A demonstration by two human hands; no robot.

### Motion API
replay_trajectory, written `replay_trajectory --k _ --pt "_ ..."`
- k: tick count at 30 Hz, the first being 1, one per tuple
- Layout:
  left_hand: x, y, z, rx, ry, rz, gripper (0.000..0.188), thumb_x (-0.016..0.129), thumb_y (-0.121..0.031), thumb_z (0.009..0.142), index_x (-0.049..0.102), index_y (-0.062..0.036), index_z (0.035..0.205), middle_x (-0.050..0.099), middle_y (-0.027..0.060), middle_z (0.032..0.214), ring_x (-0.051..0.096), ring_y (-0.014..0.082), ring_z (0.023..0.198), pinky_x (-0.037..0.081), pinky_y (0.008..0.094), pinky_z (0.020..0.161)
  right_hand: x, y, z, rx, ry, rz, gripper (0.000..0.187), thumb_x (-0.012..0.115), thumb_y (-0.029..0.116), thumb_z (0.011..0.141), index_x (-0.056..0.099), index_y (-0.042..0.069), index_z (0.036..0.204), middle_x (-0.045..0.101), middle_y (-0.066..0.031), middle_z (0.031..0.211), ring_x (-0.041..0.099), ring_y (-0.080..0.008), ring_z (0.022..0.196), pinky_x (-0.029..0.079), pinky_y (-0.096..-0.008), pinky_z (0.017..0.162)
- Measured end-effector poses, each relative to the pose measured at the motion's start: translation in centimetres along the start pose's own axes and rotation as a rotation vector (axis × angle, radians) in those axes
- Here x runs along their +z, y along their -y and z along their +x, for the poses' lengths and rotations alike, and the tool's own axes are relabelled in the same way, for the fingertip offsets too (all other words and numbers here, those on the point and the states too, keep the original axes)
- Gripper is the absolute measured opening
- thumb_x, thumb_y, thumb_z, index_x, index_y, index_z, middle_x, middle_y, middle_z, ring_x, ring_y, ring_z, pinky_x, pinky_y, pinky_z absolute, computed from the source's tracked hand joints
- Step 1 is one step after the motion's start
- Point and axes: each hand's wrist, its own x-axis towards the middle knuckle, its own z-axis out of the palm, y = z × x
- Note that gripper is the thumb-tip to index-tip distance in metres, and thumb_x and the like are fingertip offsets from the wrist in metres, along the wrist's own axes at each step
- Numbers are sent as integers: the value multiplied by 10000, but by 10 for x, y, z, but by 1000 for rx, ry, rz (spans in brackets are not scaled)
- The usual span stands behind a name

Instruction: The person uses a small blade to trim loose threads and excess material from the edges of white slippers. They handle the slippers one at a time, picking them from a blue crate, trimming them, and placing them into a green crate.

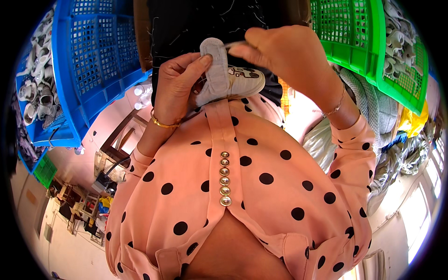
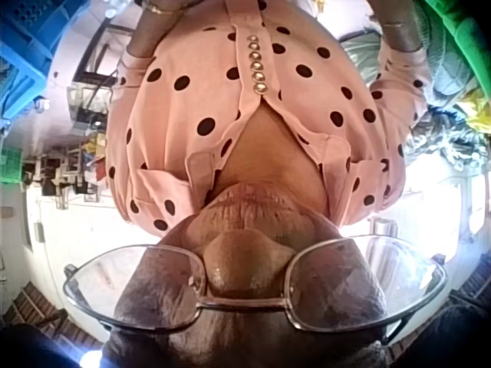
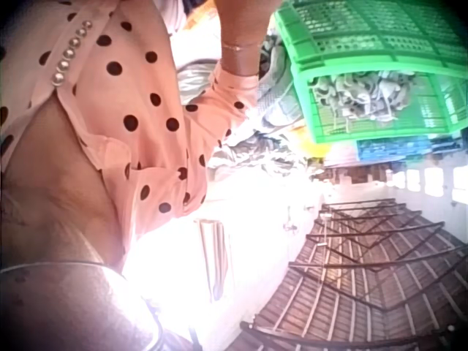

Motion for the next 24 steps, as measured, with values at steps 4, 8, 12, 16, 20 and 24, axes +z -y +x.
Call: replay_trajectory --k 4,8,12,16,20,24 --pt "1 -4 0 13 74 15 232 655 -195 909 690 10 1011 659 4 758 518 13 601 403 166 500 15 -4 8 292 24 833 421 570 392 939 577 3 776 421 -29 550 393 -106 495 333 -259 463" --pt "0 -3 0 129 154 146 245 607 -167 937 648 17 1093 683 39 829 581 38 698 458 181 566 29 9 15 409 146 1030 319 573 292 945 576 11 794 401 30 597 365 -49 545 320 -230 479" --pt "-16 -2 4 365 45 391 218 574 -129 941 637 -15 1116 699 55 878 608 57 701 473 187 590 36 8 14 417 152 1251 272 564 251 962 554 19 820 376 54 599 327 -26 535 287 -211 468" --pt "-50 -11 25 1013 -564 1214 243 669 -105 831 669 -101 1074 680 52 979 587 237 915 463 343 812 35 9 13 463 149 1322 262 541 240 982 536 21 837 348 66 593 294 -15 525 260 -207 457" --pt "-13 -19 3 995 -115 1053 290 763 -165 726 683 -134 1004 659 26 955 568 248 919 450 348 802 36 10 16 457 145 1313 275 531 248 987 554 18 837 339 66 584 295 -19 522 259 -208 459" --pt "-2 -6 10 1075 -109 1074 279 780 -109 684 695 -126 950 652 11 884 576 235 885 452 347 806 36 16 15 452 145 1320 293 519 261 991 569 13 843 333 64 577 286 -21 517 248 -208 461"
